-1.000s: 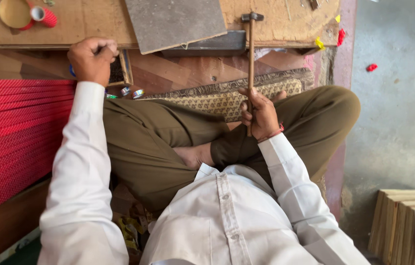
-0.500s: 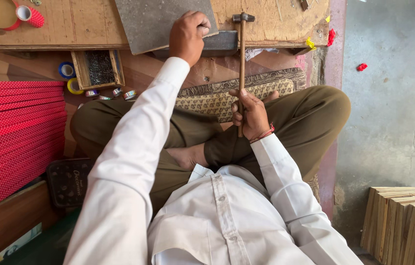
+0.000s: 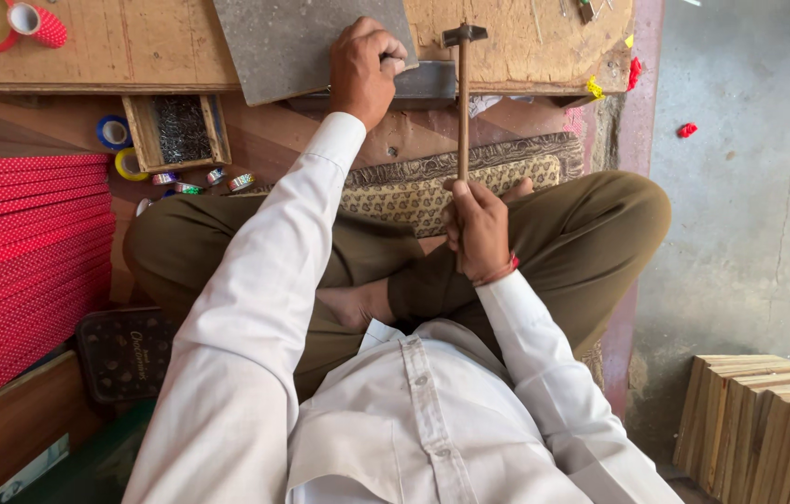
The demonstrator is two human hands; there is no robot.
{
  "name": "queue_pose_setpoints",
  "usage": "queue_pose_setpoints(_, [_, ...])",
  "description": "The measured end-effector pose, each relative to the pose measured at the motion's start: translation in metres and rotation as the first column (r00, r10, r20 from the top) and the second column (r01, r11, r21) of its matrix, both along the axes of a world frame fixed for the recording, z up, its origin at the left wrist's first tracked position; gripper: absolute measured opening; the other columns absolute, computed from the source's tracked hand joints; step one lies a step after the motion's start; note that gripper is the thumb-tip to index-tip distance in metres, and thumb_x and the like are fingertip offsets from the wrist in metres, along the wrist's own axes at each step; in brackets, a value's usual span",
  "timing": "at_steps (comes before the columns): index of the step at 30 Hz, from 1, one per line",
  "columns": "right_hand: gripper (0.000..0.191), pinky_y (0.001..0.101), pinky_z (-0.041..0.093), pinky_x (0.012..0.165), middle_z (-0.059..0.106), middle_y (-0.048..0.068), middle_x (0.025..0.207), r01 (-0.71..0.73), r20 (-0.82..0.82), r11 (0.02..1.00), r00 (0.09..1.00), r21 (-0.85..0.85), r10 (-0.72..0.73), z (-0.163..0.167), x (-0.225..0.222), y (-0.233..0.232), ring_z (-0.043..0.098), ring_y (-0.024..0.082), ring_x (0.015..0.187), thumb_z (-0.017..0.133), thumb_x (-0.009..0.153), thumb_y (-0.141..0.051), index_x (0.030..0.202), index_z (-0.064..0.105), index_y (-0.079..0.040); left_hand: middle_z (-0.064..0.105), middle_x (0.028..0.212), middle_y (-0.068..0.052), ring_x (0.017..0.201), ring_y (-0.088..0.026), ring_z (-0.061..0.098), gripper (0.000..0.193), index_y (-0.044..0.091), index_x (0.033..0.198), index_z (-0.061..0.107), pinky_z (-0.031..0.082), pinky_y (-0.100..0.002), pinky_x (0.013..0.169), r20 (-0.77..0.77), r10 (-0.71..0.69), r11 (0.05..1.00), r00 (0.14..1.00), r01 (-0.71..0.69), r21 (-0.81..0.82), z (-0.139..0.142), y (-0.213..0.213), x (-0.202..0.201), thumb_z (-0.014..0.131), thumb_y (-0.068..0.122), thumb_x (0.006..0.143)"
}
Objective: The person sits on the floor and assembles small wooden frames by attaching metal corner brackets. They use a hammer to drive nails into the brackets, securing them to the frame edges. The person handles multiple frames, placing completed ones into a stack.
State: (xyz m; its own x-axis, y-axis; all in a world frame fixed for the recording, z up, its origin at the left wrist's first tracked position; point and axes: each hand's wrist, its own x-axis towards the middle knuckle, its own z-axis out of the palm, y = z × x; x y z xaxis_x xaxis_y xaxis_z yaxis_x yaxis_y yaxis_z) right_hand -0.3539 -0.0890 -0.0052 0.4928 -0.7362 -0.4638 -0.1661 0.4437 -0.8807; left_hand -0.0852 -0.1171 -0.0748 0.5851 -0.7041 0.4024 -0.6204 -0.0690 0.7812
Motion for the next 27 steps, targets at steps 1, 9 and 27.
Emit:
queue_pose_setpoints(1, [0.031, 0.0265, 0.034, 0.044, 0.059, 0.003, 0.072, -0.006, -0.050, 0.991, 0.999, -0.137, -0.001, 0.003, -0.001, 0.006, 0.046, 0.010, 0.052, 0.057, 0.109, -0.024, 0.114, 0.065, 0.006, 0.066, 0.097, -0.005, 0.095, -0.027, 0.064, 0.015, 0.008, 0.080, 0.071, 0.050, -0.043, 0.086, -0.029, -0.007, 1.000, 1.000, 0.008, 0.007, -0.001, 0.000, 0.001, 0.081, -0.002, 0.077])
queue_pose_setpoints(9, [0.029, 0.0322, 0.057, 0.072, 0.075, 0.018, 0.094, -0.170, -0.314, 0.656, 0.944, -0.735, -0.107, 0.009, -0.003, 0.024, 0.076, 0.021, 0.082, 0.066, 0.102, -0.010, 0.129, 0.065, 0.001, 0.062, 0.098, -0.006, 0.099, -0.029, 0.058, 0.015, 0.008, 0.075, 0.073, 0.048, -0.045, 0.092, 0.056, 0.067, 0.997, 0.996, -0.069, 0.046, -0.009, -0.005, -0.004, 0.081, -0.005, 0.075])
queue_pose_setpoints(27, [0.029, 0.0298, 0.053, 0.071, 0.071, 0.021, 0.087, -0.127, -0.278, 0.703, 0.955, -0.700, -0.104, 0.025, -0.008, 0.031, 0.067, 0.021, 0.075, 0.066, 0.104, -0.004, 0.133, 0.066, -0.001, 0.065, 0.098, -0.006, 0.089, -0.026, 0.066, 0.016, 0.006, 0.079, 0.069, 0.056, -0.038, 0.083, -0.105, 0.000, 0.999, 0.994, -0.003, -0.032, -0.009, -0.003, 0.010, 0.077, -0.006, 0.075])
